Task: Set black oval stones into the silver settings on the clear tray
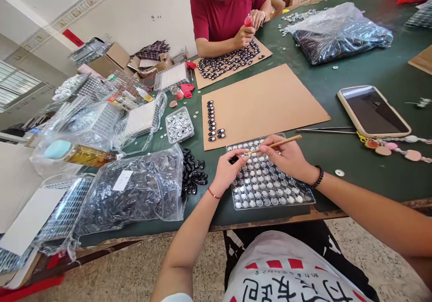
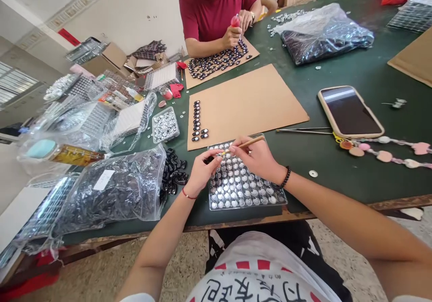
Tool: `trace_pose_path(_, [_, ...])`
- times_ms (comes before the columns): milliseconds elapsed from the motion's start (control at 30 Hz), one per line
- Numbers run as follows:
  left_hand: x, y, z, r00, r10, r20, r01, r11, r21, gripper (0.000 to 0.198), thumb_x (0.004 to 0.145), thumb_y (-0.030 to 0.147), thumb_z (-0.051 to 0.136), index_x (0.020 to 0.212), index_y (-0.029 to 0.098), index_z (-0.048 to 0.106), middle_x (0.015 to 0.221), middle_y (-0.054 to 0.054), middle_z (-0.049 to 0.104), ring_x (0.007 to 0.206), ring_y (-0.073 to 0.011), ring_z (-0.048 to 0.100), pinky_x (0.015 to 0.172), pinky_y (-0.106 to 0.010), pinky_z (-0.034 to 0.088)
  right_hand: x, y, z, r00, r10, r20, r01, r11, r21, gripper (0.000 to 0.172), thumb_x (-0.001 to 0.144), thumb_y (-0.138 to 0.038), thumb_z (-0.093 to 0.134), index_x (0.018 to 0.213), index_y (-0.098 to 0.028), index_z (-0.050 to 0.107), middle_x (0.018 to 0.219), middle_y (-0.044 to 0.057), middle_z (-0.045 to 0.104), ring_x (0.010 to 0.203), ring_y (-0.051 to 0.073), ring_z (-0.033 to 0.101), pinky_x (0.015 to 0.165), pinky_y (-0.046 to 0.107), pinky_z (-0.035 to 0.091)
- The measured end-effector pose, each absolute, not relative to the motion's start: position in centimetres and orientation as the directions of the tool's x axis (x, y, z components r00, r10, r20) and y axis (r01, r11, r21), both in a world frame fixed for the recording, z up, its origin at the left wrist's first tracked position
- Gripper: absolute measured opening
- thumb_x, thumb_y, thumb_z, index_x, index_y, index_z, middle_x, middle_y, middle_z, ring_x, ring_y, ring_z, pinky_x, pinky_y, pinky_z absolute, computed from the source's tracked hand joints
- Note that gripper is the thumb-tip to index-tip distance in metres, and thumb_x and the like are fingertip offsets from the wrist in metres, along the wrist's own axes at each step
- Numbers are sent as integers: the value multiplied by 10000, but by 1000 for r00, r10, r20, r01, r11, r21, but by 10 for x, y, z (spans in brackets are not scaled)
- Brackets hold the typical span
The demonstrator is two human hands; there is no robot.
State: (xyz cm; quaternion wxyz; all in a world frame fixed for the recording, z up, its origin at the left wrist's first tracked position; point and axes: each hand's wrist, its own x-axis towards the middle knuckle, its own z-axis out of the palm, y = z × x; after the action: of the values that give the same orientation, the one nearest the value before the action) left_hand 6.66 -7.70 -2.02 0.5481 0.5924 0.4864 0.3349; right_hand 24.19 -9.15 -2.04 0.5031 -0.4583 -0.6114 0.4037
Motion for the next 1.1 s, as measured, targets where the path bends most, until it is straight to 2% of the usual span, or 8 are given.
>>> trace_pose_path(100, [55, -65, -14, 264, 959, -103, 191, 53, 980, 246, 675, 327, 624, 849, 153, 637, 539, 29, 492, 401, -35, 357, 395, -175, 282, 244, -91, -17, 13, 974, 226, 40, 226, -973, 224, 803, -392, 484, 750, -177, 517, 636, 9, 578, 392, 66, 416, 390, 226, 337])
trace_pose_path(200, [32, -42, -10, 54, 997, -57, -82, 61, 995, 251, 697, 331, 608, 873, 154, 627, 547, 34, 471, 386, -10, 317, 361, -148, 238, 248, -91, -14, 137, 969, 207, -27, 213, -977, 223, 808, -414, 472, 748, -199, 482, 647, 10, 580, 368, 68, 403, 381, 241, 331])
trace_pose_path(267, [20, -30, -13, -19, 992, -128, -317, 116, 941, 277, 719, 339, 587, 919, 149, 610, 568, 38, 452, 375, 8, 280, 338, -134, 188, 251, -90, -13, 172, 964, 204, -18, 210, -977, 223, 809, -423, 467, 751, -208, 474, 651, 13, 575, 371, 71, 400, 380, 244, 321])
trace_pose_path(333, [18, -29, -18, 45, 969, -241, -371, 241, 897, 300, 711, 318, 601, 948, 134, 601, 572, 40, 444, 367, 14, 273, 327, -133, 153, 252, -90, -13, 161, 965, 207, 8, 209, -978, 219, 813, -426, 459, 762, -213, 471, 659, 15, 574, 373, 73, 397, 388, 248, 323])
trace_pose_path(433, [34, -47, -21, 188, 946, -263, -145, 291, 946, 358, 723, 335, 583, 1025, 143, 588, 545, 33, 461, 371, -11, 317, 335, -146, 167, 251, -91, -15, 94, 969, 230, 105, 220, -970, 222, 818, -425, 446, 772, -211, 483, 665, 24, 580, 394, 86, 409, 405, 254, 330])
trace_pose_path(633, [67, -85, -11, 301, 951, 69, 376, -185, 908, 333, 776, 326, 511, 1088, 233, 581, 602, 5, 575, 526, -92, 473, 578, -205, 379, 243, -95, -23, -237, 911, 337, 506, 412, -758, 211, 835, -346, 430, 783, -191, 563, 672, 34, 581, 543, 123, 477, 508, 250, 348])
trace_pose_path(833, [65, -83, -22, 284, 955, 88, 418, -206, 885, 242, 727, 279, 570, 956, 254, 648, 892, -59, 632, 903, -205, 529, 717, -243, 384, 240, -95, -28, -336, 862, 378, 579, 506, -639, 218, 848, -335, 403, 822, -187, 561, 714, 36, 597, 633, 134, 520, 575, 240, 361])
trace_pose_path(1100, [62, -78, -28, 296, 953, 63, 533, -219, 817, 158, 746, 335, 542, 812, 243, 652, 783, -43, 620, 754, -184, 520, 695, -236, 344, 243, -92, -28, -280, 879, 386, 624, 472, -623, 227, 855, -331, 385, 806, -192, 558, 709, 35, 602, 605, 133, 520, 545, 239, 351])
